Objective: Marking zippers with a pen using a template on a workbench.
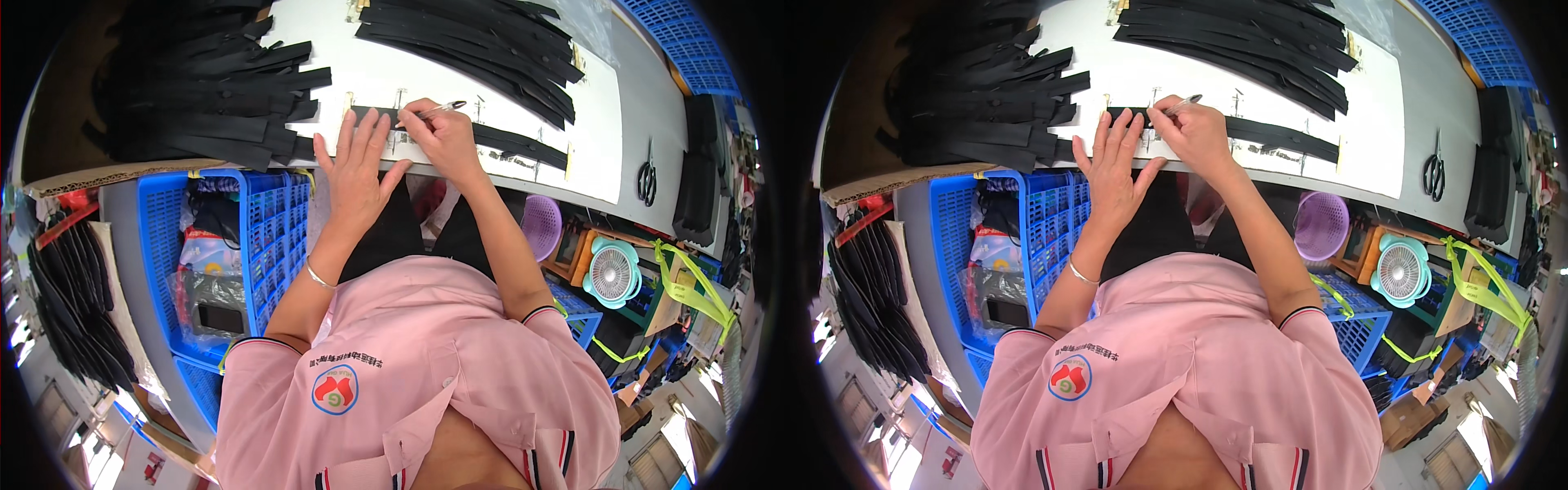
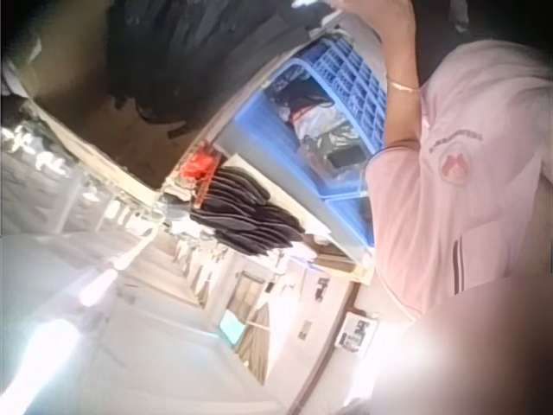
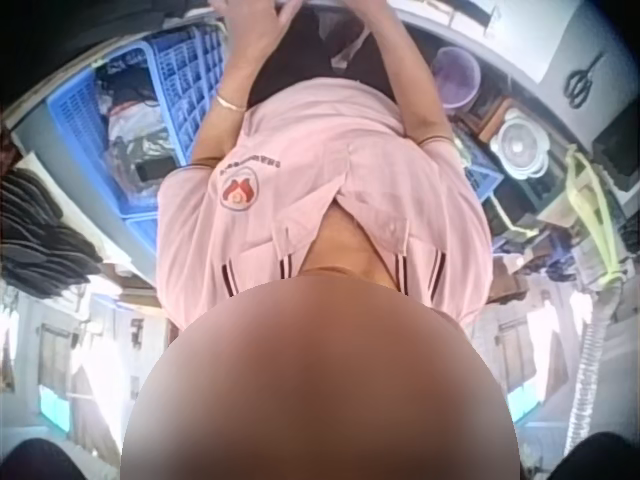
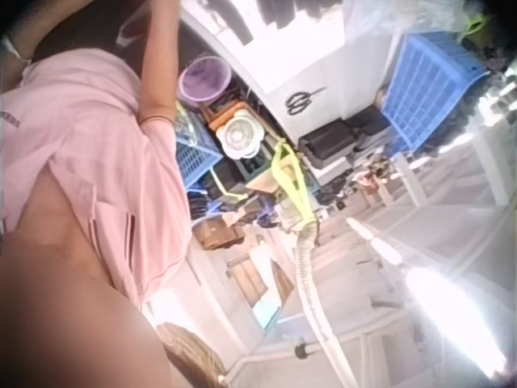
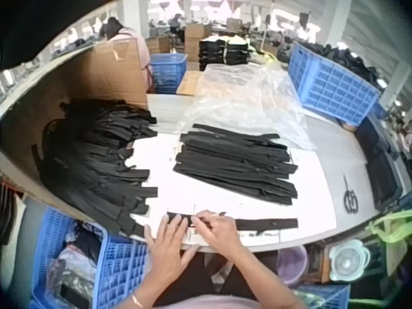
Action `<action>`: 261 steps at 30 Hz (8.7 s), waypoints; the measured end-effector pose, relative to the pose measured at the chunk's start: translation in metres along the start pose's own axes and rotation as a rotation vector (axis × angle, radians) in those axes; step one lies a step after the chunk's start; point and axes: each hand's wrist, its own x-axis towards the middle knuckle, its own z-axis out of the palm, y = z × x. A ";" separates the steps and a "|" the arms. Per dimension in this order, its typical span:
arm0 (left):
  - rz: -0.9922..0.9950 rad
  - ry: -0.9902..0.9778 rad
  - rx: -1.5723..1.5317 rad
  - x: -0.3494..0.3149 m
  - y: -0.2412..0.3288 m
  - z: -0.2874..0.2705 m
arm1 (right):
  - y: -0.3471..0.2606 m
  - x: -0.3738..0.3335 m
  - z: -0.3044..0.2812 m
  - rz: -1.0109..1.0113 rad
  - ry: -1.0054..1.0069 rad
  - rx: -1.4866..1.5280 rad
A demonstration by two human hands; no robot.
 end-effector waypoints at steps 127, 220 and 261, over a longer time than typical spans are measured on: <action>0.270 -0.232 -0.288 0.126 0.120 0.098 | 0.082 -0.079 -0.183 0.111 0.560 0.231; -0.038 0.097 0.034 0.010 0.010 0.012 | 0.001 0.005 0.010 -0.109 0.165 -0.135; 0.113 0.070 -0.303 0.042 0.078 0.039 | 0.033 -0.026 -0.076 0.026 0.304 -0.093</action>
